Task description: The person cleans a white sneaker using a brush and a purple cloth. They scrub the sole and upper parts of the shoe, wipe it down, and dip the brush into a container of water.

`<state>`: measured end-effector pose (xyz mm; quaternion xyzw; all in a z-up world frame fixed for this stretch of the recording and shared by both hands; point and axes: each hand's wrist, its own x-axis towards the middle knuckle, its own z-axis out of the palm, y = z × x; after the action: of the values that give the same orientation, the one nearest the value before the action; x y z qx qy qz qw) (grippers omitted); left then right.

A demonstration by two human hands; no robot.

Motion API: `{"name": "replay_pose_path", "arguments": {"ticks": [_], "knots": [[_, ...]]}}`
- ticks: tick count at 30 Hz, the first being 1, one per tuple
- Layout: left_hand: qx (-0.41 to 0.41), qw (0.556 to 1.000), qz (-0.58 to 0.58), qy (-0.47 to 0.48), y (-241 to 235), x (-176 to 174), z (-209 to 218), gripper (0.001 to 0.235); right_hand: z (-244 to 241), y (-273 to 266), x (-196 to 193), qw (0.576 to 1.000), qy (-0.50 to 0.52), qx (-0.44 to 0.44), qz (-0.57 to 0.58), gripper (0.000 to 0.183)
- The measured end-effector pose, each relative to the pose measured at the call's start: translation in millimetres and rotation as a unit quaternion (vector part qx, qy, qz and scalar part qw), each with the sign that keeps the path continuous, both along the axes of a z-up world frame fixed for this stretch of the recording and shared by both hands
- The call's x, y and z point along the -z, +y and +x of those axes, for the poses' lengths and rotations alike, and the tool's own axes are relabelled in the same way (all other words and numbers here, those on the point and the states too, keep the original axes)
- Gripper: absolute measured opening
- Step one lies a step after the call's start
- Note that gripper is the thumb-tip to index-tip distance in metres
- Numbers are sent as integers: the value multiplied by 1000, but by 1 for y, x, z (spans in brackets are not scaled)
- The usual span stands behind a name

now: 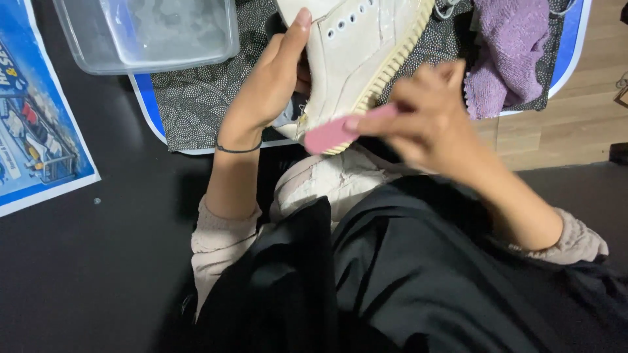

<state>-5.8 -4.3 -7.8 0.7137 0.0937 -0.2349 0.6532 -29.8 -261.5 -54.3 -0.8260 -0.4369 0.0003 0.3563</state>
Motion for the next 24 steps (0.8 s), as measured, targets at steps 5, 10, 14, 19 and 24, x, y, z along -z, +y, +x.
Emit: {"name": "replay_pose_path", "arguments": {"ticks": [5,10,14,19,24], "knots": [[7,1000,-20,21,0,-2,0,59,-2,1,6,1000,-1,-5,6,30],[4,1000,-8,10,-1,0,-1,52,-21,13,-6,999,-37,-22,-21,43],[16,1000,7,18,-1,-4,-2,54,3,1,-5,1000,-26,-1,-9,34],[-4,1000,23,12,2,0,-2,50,-14,18,-12,997,-58,-35,-24,37],[0,998,57,23,7,10,-3,58,14,4,-6,997,-75,5,-25,41]]}}
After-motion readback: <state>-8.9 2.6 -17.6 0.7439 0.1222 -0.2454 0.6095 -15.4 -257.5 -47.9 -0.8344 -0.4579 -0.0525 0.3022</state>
